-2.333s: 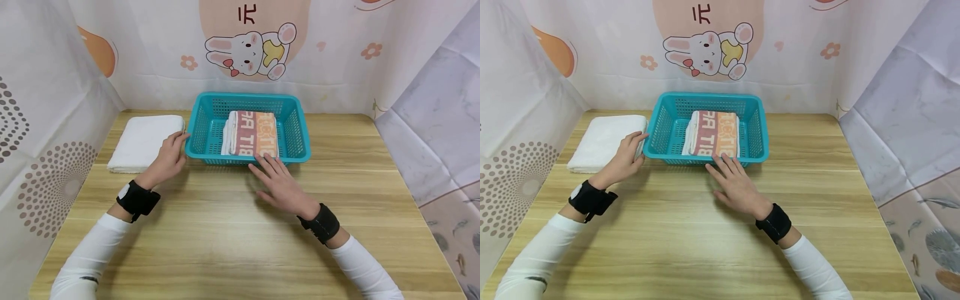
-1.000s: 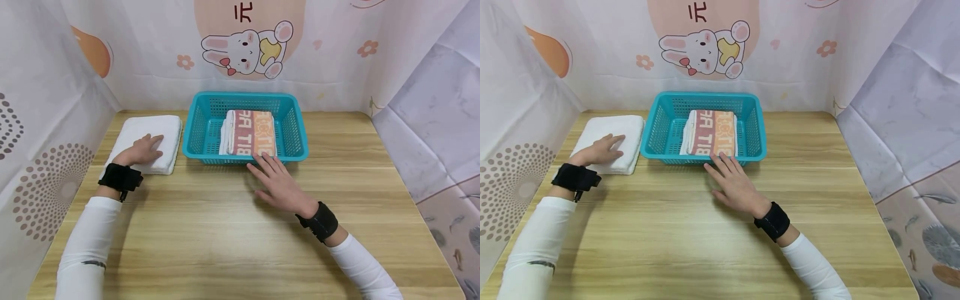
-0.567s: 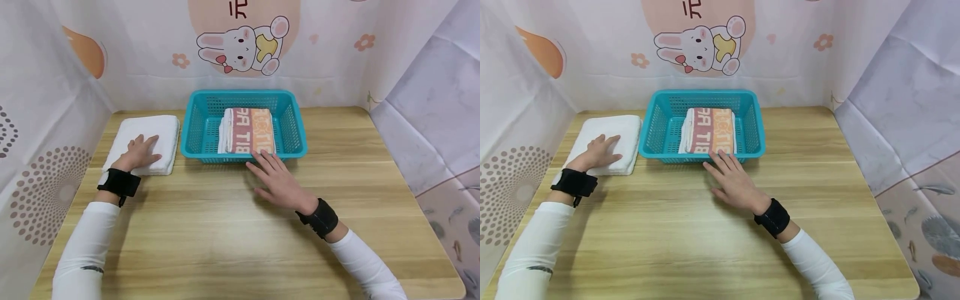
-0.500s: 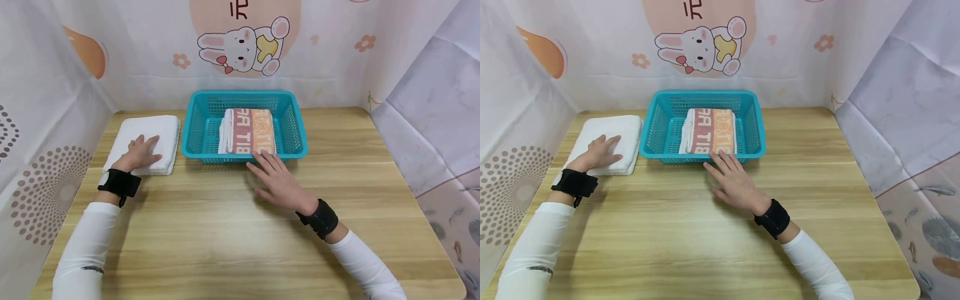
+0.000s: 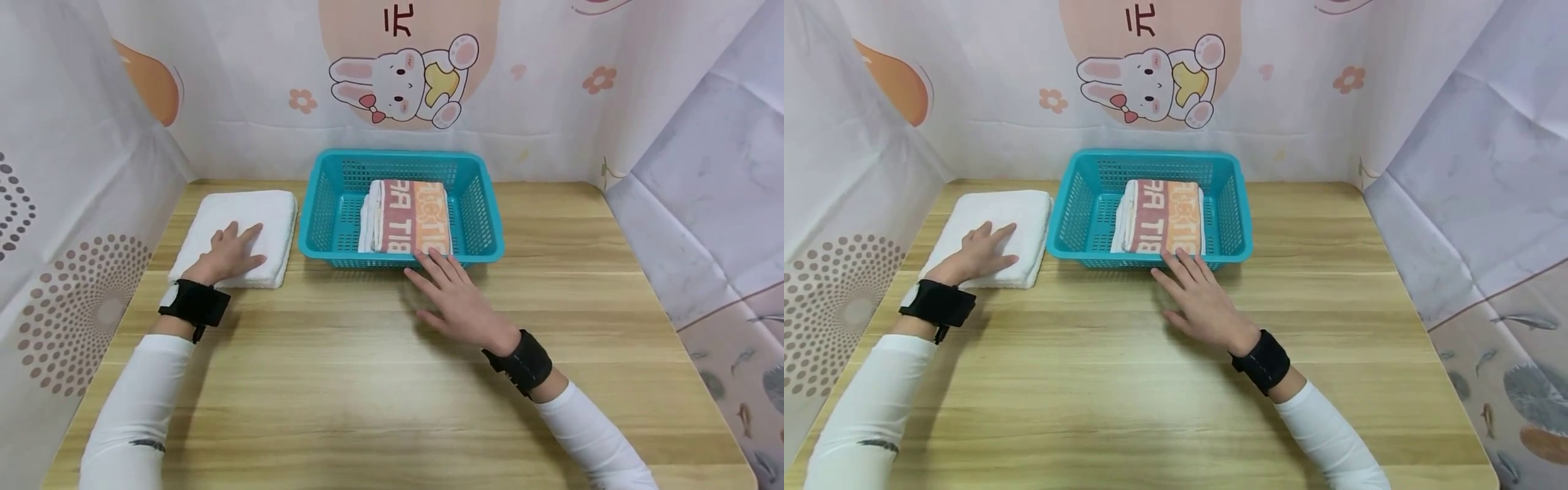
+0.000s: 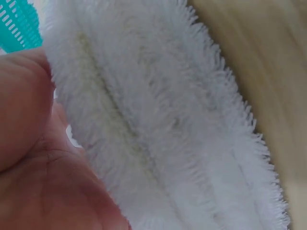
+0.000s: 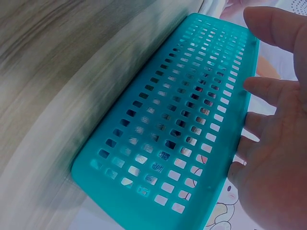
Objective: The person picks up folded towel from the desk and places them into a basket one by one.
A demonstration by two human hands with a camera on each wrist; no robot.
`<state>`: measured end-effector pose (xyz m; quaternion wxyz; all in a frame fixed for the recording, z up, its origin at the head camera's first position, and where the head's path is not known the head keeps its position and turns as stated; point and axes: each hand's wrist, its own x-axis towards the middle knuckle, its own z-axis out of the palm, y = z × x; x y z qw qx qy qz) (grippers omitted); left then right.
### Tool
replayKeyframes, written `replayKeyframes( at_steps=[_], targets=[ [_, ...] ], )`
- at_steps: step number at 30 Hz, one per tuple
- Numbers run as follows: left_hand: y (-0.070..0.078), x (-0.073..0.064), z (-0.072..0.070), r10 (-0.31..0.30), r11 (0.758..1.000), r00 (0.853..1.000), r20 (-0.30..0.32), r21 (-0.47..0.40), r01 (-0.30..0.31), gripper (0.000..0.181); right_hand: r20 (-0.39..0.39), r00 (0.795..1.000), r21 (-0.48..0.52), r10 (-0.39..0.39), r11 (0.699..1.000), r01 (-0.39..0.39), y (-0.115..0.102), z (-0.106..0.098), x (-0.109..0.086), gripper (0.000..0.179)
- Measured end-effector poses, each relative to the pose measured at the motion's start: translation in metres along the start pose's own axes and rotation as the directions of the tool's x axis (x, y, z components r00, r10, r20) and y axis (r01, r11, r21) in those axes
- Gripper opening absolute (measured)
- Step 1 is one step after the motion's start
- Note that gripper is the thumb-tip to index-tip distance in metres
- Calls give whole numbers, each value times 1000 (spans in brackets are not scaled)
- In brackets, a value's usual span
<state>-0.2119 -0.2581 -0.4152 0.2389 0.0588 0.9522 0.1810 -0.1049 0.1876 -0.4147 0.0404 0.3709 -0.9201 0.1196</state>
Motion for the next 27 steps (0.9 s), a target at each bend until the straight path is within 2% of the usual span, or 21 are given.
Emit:
replayKeyframes(
  at_steps=[5,15,20,27],
  targets=[
    [0,-5,3,-1,1000,1000,-2,11,1,76,1,1000,1,1,1000,-1,-2,0,0,74],
    [0,-9,4,43,997,999,6,70,-43,74,16,1000,16,27,1000,-27,-3,0,1,72],
    [1,-10,6,38,994,999,13,98,-39,74,8,1000,18,23,1000,-23,-2,1,1,71],
    [3,-14,9,22,995,1000,7,94,-23,73,13,1000,18,29,999,-29,-2,1,1,69]
  ],
)
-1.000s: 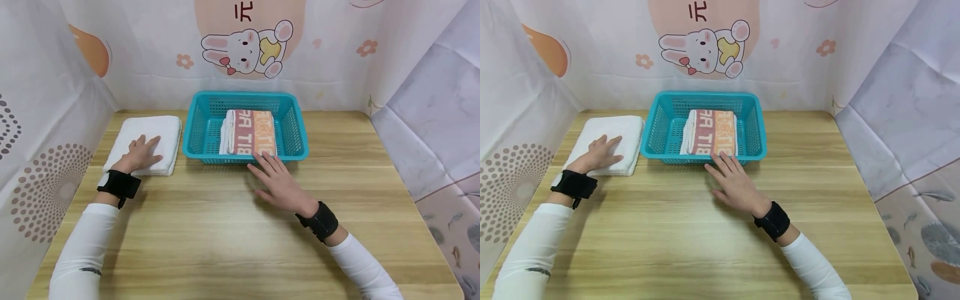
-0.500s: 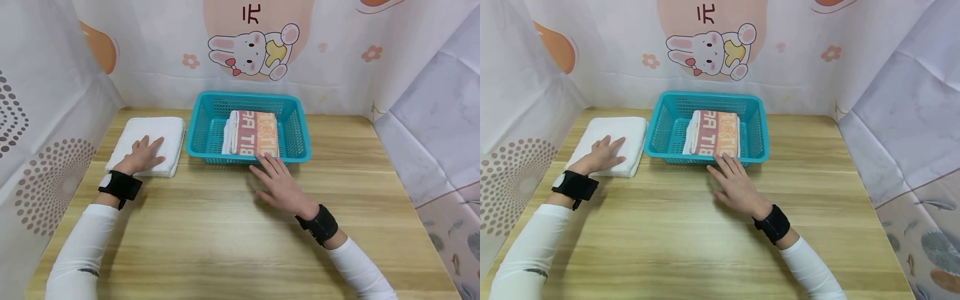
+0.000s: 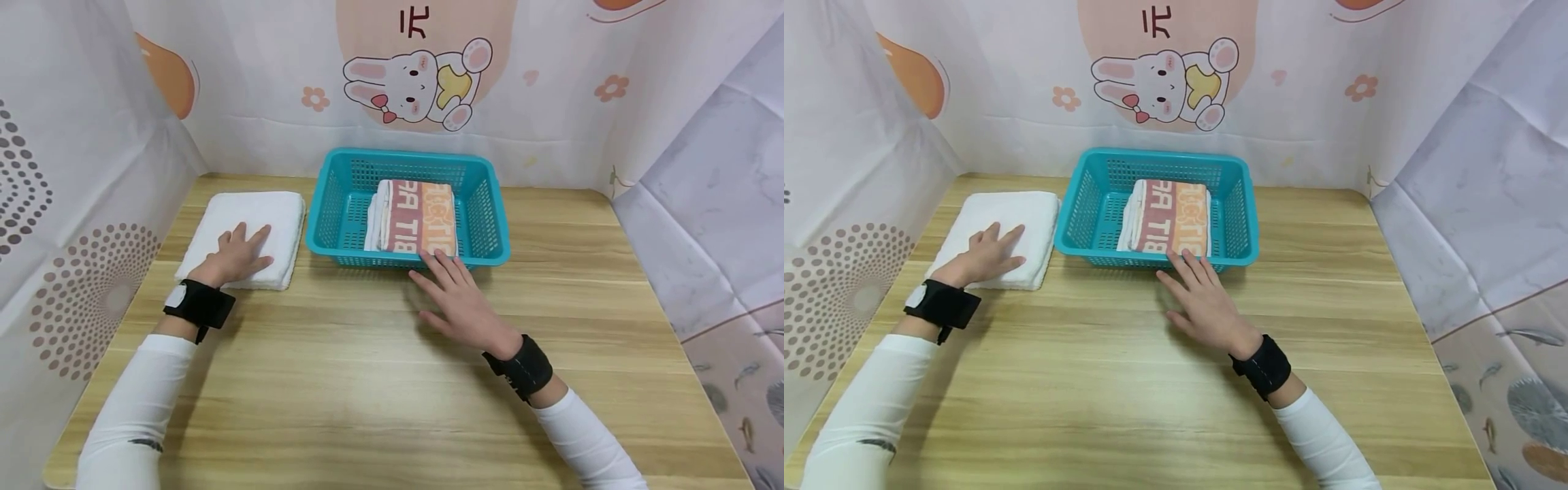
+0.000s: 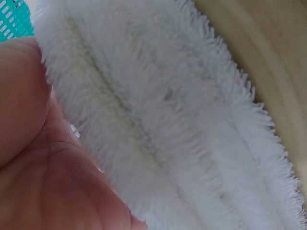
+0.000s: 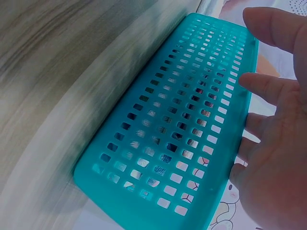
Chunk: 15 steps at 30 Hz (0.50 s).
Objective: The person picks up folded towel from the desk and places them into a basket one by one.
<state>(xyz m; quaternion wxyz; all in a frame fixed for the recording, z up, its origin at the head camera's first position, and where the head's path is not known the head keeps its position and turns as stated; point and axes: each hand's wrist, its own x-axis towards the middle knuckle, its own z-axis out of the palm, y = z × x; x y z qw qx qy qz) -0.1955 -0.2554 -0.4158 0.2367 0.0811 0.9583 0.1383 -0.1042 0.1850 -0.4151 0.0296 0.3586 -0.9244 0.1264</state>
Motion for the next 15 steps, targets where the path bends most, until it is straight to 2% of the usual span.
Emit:
replayKeyframes(
  at_steps=[15],
  targets=[
    [8,-9,4,-5,999,1000,-17,39,6,70,-3,1000,12,-3,1000,3,0,0,0,67]
  ],
)
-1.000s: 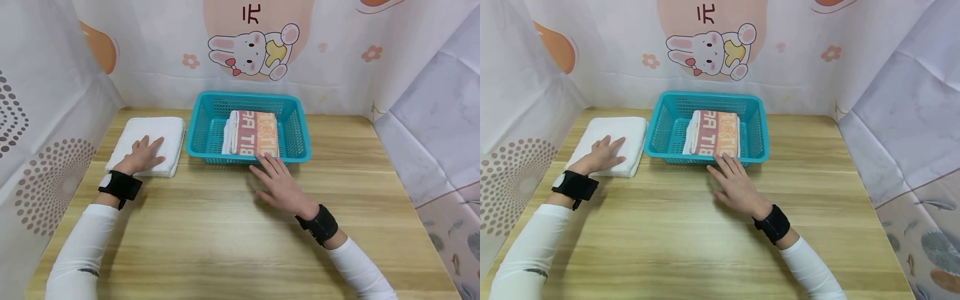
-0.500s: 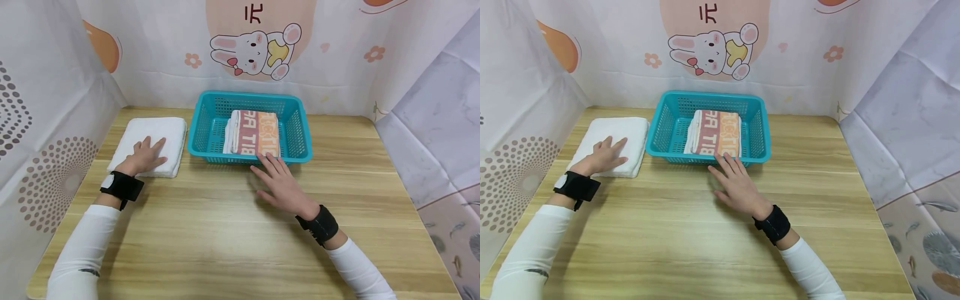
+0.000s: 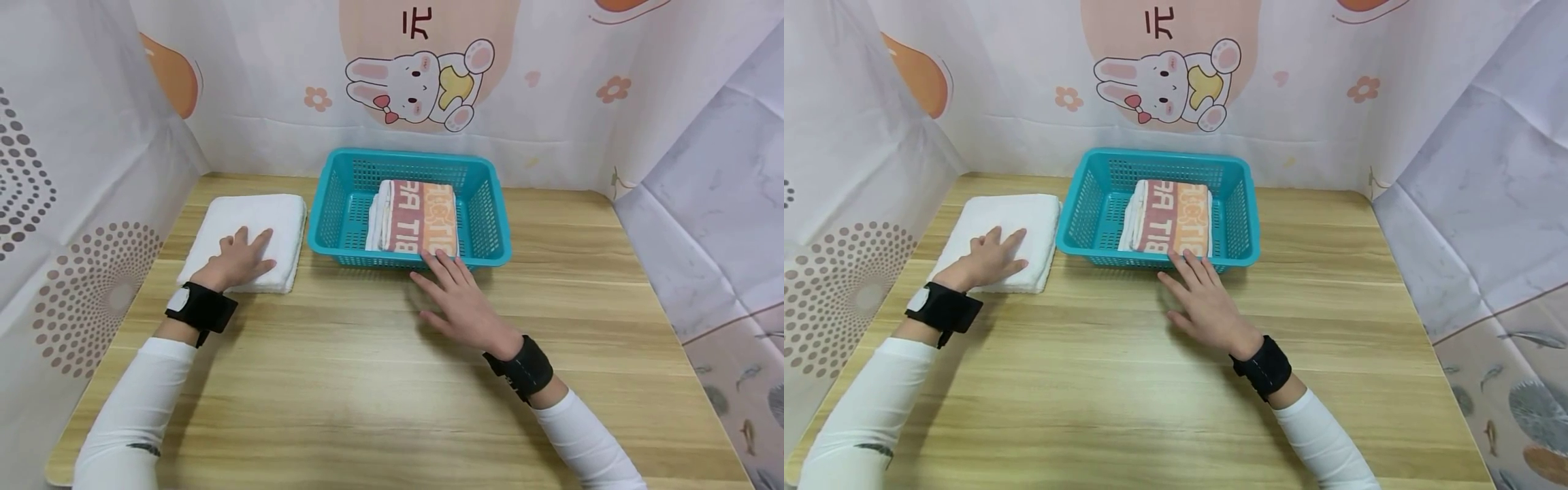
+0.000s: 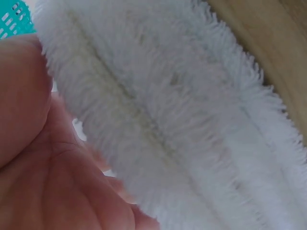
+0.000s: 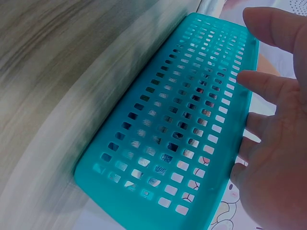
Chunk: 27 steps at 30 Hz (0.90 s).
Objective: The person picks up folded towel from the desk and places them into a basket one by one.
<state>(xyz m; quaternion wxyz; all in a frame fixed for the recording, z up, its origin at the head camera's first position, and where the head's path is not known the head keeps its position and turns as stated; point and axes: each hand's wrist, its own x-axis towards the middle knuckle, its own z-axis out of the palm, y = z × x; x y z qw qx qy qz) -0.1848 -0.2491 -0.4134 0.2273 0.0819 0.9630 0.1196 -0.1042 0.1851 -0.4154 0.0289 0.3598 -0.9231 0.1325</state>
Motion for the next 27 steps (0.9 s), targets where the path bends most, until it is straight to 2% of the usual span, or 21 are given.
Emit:
replayKeyframes(
  at_steps=[17,27],
  targets=[
    [3,-10,6,7,995,1000,16,103,-8,70,10,1000,9,14,1000,-14,-1,0,0,61],
    [5,-16,7,17,995,1000,13,101,-19,68,10,1000,5,14,1000,-14,-1,-1,-1,59]
  ],
)
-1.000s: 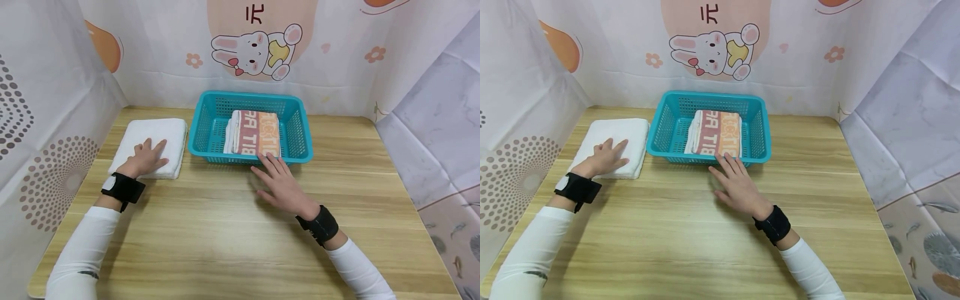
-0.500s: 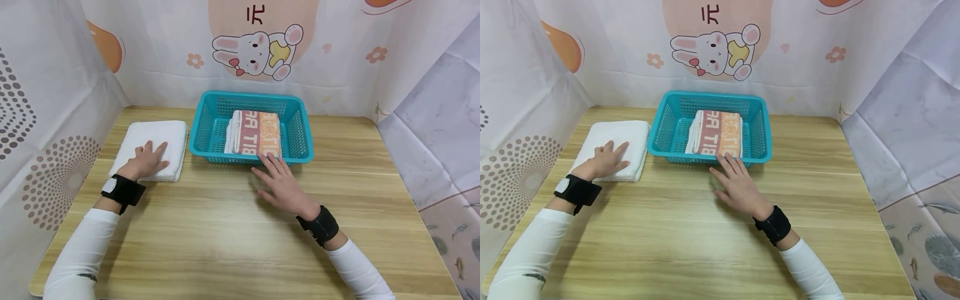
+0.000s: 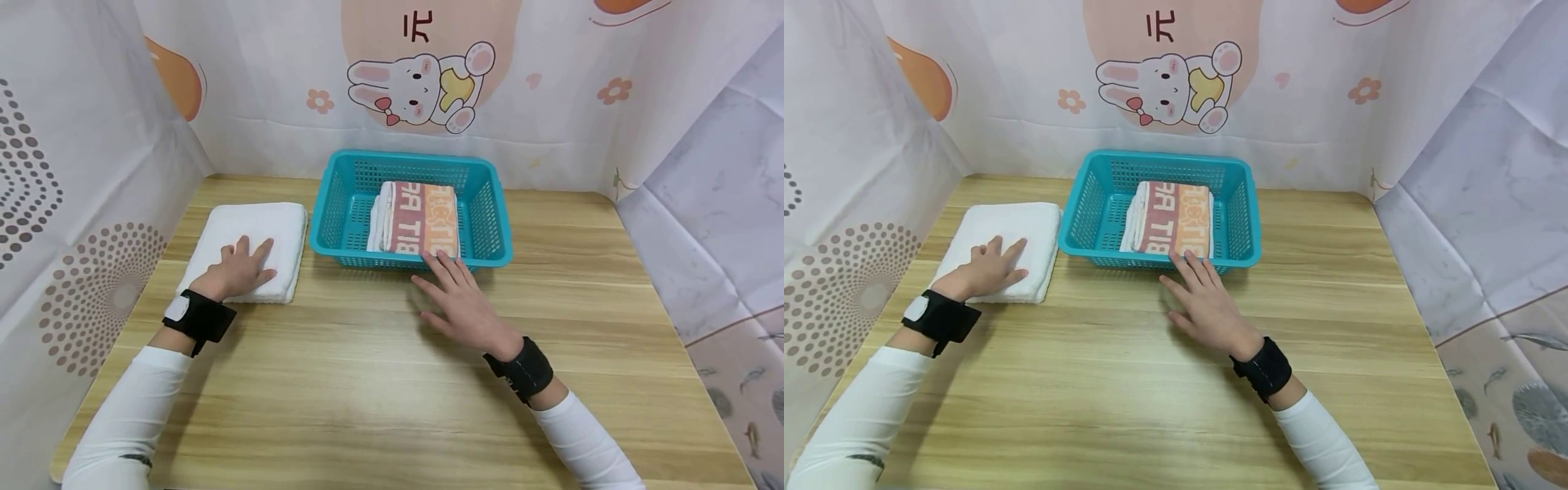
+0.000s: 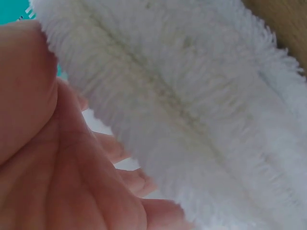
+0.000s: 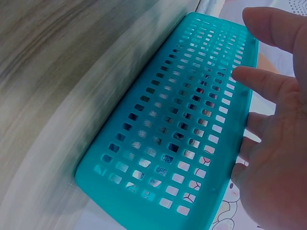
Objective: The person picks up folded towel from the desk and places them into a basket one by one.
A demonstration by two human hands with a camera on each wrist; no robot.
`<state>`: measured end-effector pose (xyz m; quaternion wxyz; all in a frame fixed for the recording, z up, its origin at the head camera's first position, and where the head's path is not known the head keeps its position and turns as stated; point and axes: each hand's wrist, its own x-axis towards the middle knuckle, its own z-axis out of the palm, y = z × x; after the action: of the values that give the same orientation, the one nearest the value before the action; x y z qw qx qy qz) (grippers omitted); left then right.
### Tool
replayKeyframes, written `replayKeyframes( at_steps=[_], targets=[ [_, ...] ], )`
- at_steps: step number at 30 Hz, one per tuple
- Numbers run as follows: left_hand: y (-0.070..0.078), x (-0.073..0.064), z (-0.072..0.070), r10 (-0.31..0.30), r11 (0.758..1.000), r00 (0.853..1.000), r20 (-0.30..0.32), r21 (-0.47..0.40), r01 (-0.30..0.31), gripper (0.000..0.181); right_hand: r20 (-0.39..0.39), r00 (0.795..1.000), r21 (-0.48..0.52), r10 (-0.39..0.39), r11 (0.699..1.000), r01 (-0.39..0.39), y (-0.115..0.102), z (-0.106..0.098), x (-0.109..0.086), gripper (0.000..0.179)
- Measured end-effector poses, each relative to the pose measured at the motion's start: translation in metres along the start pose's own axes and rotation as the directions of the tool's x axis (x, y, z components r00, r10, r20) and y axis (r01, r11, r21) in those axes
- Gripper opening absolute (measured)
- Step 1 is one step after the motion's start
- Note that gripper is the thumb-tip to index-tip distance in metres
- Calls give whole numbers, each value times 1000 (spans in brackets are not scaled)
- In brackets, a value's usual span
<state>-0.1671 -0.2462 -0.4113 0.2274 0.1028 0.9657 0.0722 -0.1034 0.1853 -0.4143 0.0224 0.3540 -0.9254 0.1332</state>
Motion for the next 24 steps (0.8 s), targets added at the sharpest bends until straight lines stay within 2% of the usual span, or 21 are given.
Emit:
replayKeyframes(
  at_steps=[6,11,13,19,22,24],
  targets=[
    [0,0,-1,6,1000,1000,7,-11,-6,70,3,1000,-2,0,1000,0,0,0,0,59],
    [1,8,-10,5,999,999,32,43,-7,78,6,1000,4,3,1000,-3,1,0,-1,58],
    [1,12,-15,-4,998,999,53,59,1,82,5,1000,3,2,1000,-2,1,0,-1,57],
    [3,18,-26,-56,998,991,121,19,54,91,11,1000,2,0,1000,0,0,-2,0,56],
    [6,19,-28,-85,996,989,117,9,85,93,18,1000,4,7,1000,-8,0,-2,-1,56],
    [7,21,-28,-83,997,991,109,8,83,94,24,1000,2,13,1000,-13,0,-2,-1,56]
  ],
)
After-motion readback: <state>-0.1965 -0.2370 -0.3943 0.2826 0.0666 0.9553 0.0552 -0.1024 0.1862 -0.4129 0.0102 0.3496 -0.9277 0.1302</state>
